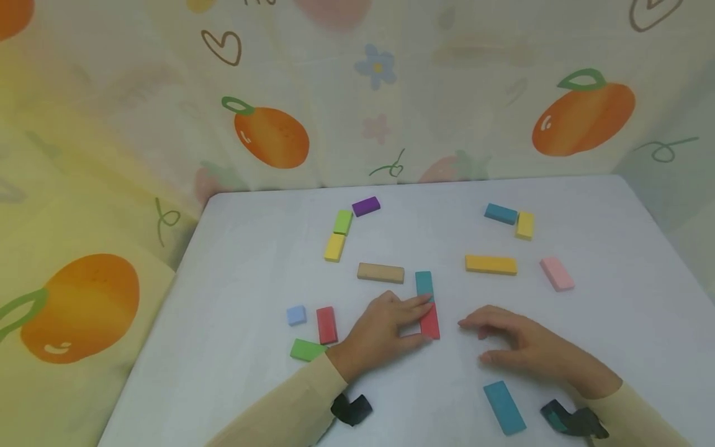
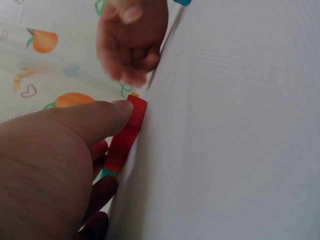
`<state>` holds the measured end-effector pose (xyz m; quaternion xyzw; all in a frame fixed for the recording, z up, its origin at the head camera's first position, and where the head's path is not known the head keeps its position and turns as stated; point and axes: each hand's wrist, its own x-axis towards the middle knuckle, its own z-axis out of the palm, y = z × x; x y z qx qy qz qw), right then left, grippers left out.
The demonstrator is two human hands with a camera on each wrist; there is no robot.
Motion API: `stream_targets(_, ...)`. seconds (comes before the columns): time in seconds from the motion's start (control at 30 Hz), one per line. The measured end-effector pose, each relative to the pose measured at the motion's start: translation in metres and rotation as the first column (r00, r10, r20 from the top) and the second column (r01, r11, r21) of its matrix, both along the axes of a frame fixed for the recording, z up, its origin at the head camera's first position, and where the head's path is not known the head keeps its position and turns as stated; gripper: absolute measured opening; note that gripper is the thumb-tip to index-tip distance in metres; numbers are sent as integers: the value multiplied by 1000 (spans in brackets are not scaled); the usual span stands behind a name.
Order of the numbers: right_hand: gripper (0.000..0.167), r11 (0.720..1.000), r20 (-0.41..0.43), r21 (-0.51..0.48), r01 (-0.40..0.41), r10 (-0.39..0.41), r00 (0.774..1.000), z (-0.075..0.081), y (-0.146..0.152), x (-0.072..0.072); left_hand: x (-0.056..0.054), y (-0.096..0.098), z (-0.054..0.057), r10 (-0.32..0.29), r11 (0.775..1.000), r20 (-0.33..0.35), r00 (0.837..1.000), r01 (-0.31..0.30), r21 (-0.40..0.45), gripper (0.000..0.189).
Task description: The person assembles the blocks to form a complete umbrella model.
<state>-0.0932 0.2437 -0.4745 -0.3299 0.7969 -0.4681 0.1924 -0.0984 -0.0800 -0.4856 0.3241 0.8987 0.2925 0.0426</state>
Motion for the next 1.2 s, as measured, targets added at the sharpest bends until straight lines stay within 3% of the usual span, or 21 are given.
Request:
stream_targets(0.13,50,997,58,13,-81,81,995,1,14,18,0,0,0,-3,1000,2,1000,3,-7,63)
stream_targets(0.43,76,982,5,173,-81,82,997,-4,38,47,1,2,1,-1,1000,12,1000,1,12,64)
stream_targets(0.63,74,975,-52,200,-92,104,993,-3,39,54,1,1,1,2,1000,4,1000,-2,28,64)
stream_targets(0.9,69,961,115,255,-104,77,990,1,31,55,1,1,-1,2,999,18,1000,-2,32,64)
stream_targets(1.03,61,963,18,265,-58,55,998,-1,30,53,1,1,-1,2,999,19,1000,-2,34,63)
stream_targets(1.2,61,955,-118,288,67,-34,992,-1,22,45,0,0,-1,2,1000,12,1000,-3,28,64)
